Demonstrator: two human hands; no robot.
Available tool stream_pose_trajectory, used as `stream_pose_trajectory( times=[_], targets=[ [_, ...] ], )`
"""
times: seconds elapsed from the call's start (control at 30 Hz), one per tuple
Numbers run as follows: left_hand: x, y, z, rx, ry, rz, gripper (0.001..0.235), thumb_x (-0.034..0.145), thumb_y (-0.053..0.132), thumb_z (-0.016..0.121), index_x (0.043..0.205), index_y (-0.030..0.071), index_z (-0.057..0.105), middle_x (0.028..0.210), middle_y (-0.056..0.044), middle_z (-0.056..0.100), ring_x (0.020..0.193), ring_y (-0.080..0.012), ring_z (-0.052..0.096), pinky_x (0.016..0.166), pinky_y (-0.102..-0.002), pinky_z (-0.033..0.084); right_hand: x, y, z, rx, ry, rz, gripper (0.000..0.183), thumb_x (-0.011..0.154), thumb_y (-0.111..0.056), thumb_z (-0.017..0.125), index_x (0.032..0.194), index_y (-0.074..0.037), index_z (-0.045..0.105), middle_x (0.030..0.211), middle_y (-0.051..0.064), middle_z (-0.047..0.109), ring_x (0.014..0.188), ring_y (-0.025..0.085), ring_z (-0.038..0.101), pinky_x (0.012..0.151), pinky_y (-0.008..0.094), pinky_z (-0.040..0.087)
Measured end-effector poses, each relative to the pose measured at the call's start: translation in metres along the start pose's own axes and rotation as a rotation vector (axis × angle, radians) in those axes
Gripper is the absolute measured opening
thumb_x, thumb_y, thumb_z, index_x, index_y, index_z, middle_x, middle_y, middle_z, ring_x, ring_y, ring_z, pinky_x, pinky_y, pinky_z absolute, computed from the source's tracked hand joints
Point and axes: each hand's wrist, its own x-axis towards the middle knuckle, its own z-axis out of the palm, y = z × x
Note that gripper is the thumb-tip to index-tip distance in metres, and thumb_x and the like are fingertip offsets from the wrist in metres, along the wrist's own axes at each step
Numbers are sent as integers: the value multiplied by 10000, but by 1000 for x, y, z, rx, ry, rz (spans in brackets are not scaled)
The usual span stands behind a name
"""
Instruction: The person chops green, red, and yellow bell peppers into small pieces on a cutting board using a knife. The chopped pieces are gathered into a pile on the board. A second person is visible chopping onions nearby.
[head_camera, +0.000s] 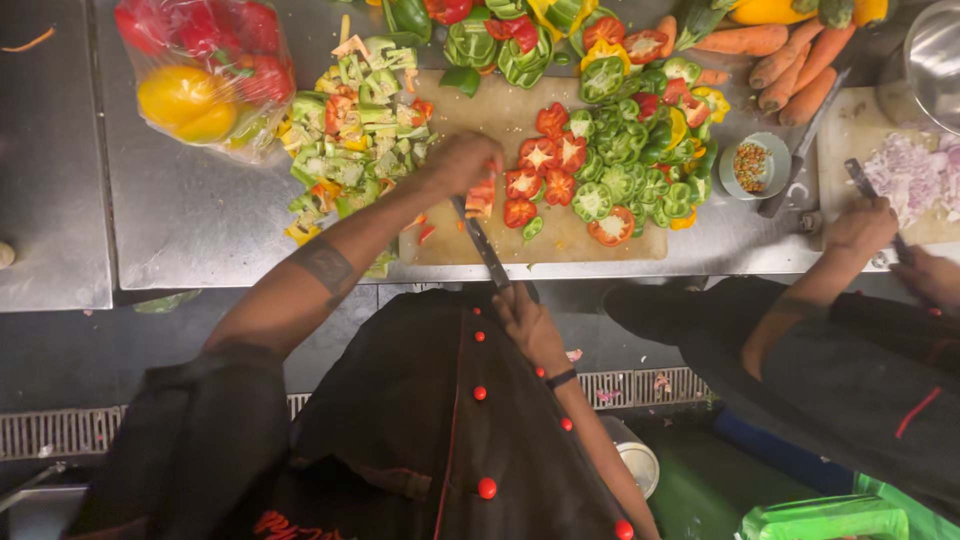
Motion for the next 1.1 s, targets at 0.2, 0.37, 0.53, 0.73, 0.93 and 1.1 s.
stream_pose_trajectory(
  times=[0.2,0.37,0.53,0.73,0.93,1.1],
  targets=[
    [13,-45,-47,-279,163,-86,176,870,94,774,1040,132,744,1005,-50,755,914,-182,732,844,-336,568,-9,-32,-21,-396,34,101,314,978,-300,562,1251,-151,519,954,191,733,823,473,682,643,613,494],
    [13,-49,-100,-460,584,-22,349,890,11,664,1235,58,634,1087,-102,709,939,-173,722,823,-323,594,-5,-53,-33,-488,159,51,217,993,-321,552,1122,-147,542,962,183,728,763,482,679,610,601,507],
    [-5,-37,-95,-386,786,-72,135,1015,18,624,1140,64,644,1047,-67,701,936,-164,732,855,-282,609,-2,-61,-37,-353,186,131,248,1026,-327,562,1103,-92,539,863,227,713,773,492,670,640,599,479],
    [-55,44,39,-149,515,146,671,894,200,787,1462,38,470,1504,-245,477,1446,-435,424,1216,-497,349,-5,-59,-48,-8,408,212,283,1001,-308,598,1075,-39,554,803,248,685,756,456,689,646,508,501],
    [-2,83,81,150,388,2,1357,576,649,873,1590,32,217,1628,-353,134,1522,-525,145,1223,-628,180,-17,-56,-70,13,608,234,280,979,-300,622,1031,-25,601,769,201,668,696,366,675,639,448,503],
    [56,87,76,170,357,116,1365,610,729,835,1577,-5,213,1601,-388,148,1504,-541,149,1224,-633,165,-34,-52,-74,100,674,346,267,975,-295,633,1014,-31,607,661,133,610,589,220,582,578,388,476]
  ],
)
